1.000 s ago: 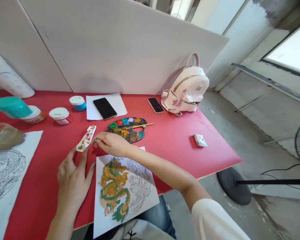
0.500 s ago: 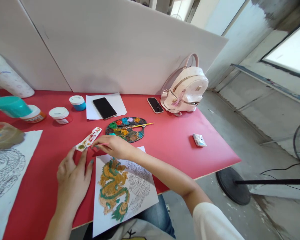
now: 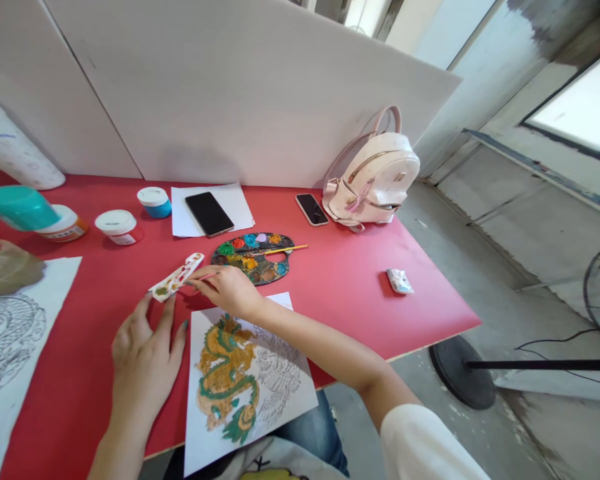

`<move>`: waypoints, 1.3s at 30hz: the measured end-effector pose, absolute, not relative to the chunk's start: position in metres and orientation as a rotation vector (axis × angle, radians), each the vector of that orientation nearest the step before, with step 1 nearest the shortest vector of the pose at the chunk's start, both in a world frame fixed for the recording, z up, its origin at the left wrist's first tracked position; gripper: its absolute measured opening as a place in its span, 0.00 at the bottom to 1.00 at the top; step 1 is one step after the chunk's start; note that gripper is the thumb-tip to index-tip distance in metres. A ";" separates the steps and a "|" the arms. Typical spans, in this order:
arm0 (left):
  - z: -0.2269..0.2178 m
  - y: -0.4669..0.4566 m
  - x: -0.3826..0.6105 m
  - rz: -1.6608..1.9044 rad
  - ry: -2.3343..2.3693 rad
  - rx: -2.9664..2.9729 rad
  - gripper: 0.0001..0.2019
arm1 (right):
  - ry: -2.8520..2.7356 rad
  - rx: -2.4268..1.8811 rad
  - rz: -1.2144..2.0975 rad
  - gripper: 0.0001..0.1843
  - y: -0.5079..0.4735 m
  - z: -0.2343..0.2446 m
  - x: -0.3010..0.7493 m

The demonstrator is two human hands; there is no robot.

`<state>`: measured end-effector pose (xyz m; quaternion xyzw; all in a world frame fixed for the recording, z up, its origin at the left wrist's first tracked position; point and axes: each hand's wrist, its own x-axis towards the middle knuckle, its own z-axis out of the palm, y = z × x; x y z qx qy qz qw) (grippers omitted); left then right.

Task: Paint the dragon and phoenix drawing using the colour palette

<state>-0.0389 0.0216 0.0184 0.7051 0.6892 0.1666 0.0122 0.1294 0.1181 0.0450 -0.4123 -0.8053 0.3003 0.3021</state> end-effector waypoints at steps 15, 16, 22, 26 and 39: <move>0.026 0.027 -0.036 0.499 2.225 2.081 0.31 | -2.011 -1.108 0.725 0.11 0.119 0.037 0.131; 0.025 0.027 -0.036 0.505 2.232 2.075 0.31 | -2.008 -1.108 0.722 0.12 0.119 0.037 0.131; 0.023 0.028 -0.037 0.529 2.222 2.082 0.30 | -2.066 -1.131 0.650 0.11 0.124 0.040 0.127; 0.023 0.028 -0.038 0.528 2.224 2.077 0.29 | -2.200 -1.145 0.533 0.12 0.128 0.050 0.122; 0.024 0.027 -0.037 0.504 2.211 2.064 0.31 | -2.187 -0.845 0.893 0.08 0.130 0.058 0.137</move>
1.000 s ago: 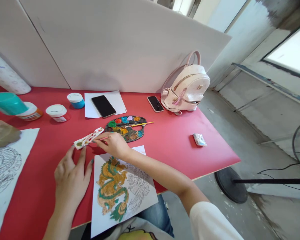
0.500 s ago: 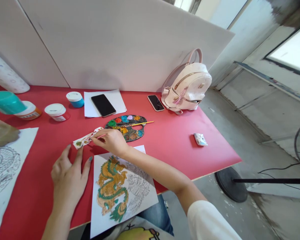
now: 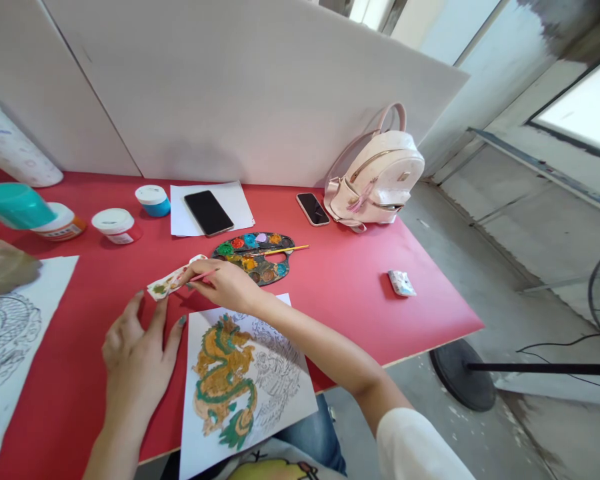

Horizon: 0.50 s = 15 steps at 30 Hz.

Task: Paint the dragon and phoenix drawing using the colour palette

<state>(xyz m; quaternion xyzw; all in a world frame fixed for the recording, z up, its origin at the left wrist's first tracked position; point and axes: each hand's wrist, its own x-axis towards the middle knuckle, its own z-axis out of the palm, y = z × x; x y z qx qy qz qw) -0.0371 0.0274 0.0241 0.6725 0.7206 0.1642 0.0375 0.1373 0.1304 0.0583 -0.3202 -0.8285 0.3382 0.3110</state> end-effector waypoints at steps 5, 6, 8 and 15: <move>0.023 0.026 -0.037 0.518 2.189 2.093 0.29 | -2.040 -0.929 0.950 0.03 0.124 0.058 0.149; 0.023 0.026 -0.038 0.514 2.181 2.105 0.29 | -2.032 -0.919 0.946 0.04 0.124 0.057 0.149; 0.023 0.025 -0.039 0.511 2.171 2.119 0.29 | -2.035 -0.898 0.924 0.06 0.124 0.053 0.149; 0.020 0.025 -0.039 0.546 2.159 2.100 0.28 | -2.246 -0.995 0.737 0.07 0.123 0.051 0.142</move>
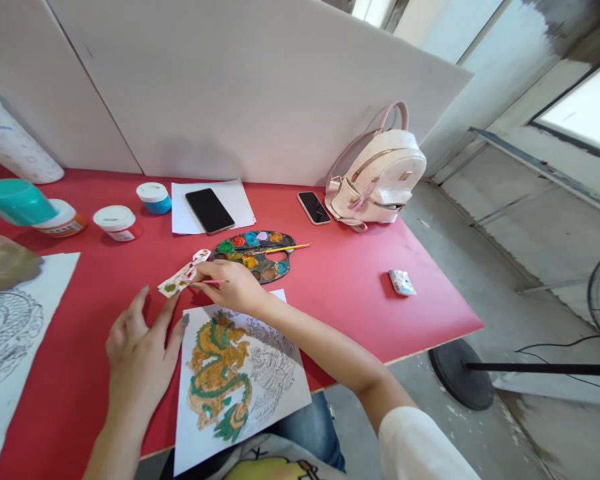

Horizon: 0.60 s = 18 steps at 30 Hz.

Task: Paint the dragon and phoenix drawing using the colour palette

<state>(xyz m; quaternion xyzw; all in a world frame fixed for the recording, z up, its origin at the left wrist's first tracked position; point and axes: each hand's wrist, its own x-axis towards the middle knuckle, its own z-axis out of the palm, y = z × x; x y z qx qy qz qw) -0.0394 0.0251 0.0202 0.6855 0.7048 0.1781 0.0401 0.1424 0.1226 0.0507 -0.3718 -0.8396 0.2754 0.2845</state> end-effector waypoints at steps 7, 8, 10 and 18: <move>0.024 0.025 -0.036 0.460 2.185 2.105 0.30 | -2.362 -0.947 0.657 0.07 0.122 0.055 0.142; 0.025 0.024 -0.036 0.445 2.189 2.112 0.30 | -2.366 -0.950 0.654 0.07 0.121 0.054 0.143; 0.027 0.023 -0.034 0.419 2.194 2.129 0.31 | -2.352 -0.962 0.670 0.06 0.119 0.050 0.144; 0.027 0.023 -0.035 0.417 2.199 2.167 0.31 | -2.087 -0.938 0.934 0.05 0.113 0.039 0.155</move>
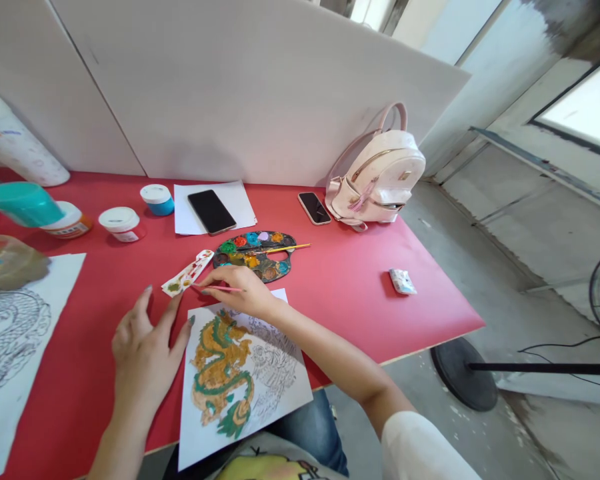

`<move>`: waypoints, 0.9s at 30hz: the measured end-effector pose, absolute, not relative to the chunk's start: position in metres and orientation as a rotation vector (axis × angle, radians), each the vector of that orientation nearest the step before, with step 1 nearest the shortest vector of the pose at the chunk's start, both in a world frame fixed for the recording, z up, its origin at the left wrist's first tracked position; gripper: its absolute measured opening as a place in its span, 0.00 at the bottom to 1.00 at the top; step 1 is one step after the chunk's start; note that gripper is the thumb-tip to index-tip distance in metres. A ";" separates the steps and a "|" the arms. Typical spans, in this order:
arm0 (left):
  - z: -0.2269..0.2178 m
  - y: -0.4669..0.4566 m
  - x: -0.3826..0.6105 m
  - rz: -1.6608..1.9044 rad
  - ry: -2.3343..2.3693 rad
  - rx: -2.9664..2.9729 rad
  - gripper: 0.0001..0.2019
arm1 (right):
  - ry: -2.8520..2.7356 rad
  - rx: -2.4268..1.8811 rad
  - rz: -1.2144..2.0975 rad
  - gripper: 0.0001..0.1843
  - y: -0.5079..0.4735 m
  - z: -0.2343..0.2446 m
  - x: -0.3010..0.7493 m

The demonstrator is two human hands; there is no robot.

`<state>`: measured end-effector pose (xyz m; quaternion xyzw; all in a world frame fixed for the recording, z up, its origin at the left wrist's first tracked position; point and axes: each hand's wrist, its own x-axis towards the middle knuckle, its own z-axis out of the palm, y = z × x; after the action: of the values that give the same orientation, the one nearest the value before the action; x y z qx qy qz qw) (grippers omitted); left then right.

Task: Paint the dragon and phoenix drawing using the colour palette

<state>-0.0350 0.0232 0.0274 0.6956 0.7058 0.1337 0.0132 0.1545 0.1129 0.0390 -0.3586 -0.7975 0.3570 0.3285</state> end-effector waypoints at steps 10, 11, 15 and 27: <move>0.025 0.025 -0.037 0.455 2.182 2.183 0.30 | -2.160 -0.862 0.916 0.07 0.114 0.036 0.159; 0.025 0.025 -0.037 0.458 2.183 2.183 0.30 | -2.203 -0.827 0.880 0.07 0.114 0.034 0.160; 0.023 0.025 -0.039 0.476 2.178 2.186 0.30 | -2.309 -0.768 0.776 0.08 0.116 0.029 0.162; 0.010 0.028 -0.046 0.968 2.071 2.247 0.25 | -2.052 -0.897 0.909 0.06 0.106 0.052 0.162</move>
<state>-0.0457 0.0280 0.0096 0.7007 0.6457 0.3018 -0.0319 0.1616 0.1060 0.0520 -0.3469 -0.7939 0.3516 0.3547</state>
